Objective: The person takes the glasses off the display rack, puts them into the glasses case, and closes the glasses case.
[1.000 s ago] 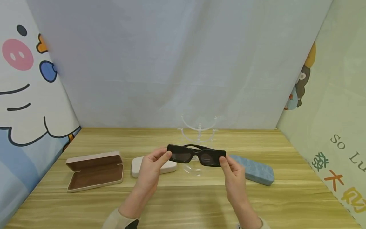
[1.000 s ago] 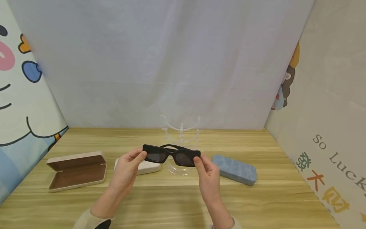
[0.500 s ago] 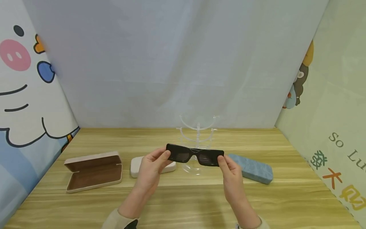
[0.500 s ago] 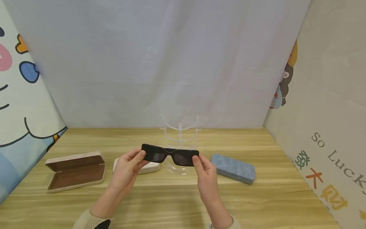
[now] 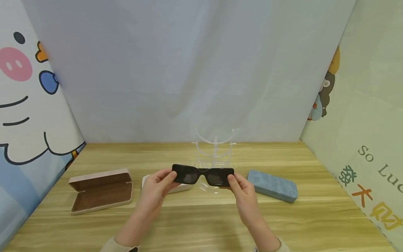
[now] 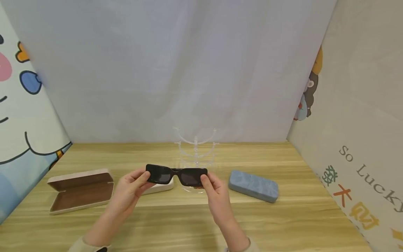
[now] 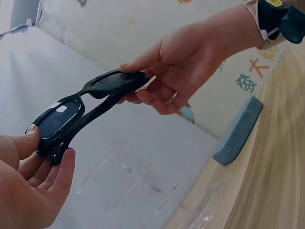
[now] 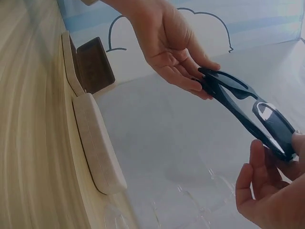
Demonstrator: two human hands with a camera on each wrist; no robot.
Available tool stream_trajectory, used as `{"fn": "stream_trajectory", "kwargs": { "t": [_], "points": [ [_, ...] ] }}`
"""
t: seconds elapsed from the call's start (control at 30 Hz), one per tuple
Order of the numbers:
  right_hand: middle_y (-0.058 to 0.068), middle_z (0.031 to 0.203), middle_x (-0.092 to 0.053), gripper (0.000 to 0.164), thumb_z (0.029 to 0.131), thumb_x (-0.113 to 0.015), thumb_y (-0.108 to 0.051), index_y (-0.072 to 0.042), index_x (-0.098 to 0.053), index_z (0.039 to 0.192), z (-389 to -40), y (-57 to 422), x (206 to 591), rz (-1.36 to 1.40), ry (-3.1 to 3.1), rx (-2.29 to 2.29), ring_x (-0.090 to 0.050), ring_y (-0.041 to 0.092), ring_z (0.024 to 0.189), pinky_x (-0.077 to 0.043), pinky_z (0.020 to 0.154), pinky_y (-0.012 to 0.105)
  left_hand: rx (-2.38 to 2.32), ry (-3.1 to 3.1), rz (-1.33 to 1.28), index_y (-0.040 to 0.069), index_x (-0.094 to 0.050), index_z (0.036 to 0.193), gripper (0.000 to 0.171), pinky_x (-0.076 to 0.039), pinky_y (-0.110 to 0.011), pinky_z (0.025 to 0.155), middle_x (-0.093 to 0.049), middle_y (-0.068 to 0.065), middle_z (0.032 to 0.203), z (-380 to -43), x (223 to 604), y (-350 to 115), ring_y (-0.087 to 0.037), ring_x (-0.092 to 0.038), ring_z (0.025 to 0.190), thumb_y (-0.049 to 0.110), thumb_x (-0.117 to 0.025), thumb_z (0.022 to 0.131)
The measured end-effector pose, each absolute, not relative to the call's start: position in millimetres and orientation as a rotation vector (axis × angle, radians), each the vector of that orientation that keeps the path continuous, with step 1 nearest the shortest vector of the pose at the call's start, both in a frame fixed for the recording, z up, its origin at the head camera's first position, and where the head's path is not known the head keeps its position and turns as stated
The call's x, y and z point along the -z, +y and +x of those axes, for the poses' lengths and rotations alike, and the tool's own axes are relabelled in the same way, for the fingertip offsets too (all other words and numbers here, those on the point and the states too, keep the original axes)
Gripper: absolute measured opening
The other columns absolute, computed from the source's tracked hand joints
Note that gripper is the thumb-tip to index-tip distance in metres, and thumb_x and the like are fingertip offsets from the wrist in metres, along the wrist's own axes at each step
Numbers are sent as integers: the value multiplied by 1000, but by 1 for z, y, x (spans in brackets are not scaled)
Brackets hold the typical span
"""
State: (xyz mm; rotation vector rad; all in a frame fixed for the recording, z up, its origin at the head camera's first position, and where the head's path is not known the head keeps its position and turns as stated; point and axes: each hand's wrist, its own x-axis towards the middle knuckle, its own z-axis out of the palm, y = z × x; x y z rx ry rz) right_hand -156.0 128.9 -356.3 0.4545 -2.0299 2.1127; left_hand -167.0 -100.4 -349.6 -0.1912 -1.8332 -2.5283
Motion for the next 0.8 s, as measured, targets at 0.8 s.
{"fn": "stream_trajectory", "kwargs": {
  "t": [0.8],
  "points": [
    [27,135,-39,50,96,-41,-13,0,-21,140,-167,68,383,634,-2163,-2334,-44,34,121,-44,96,36,1949,-2423,182,-1,-51,124,48,-45,-30,92,-63,7,97,-151,374,-185,-8,-64,86,32,-58,89]
  ]
}}
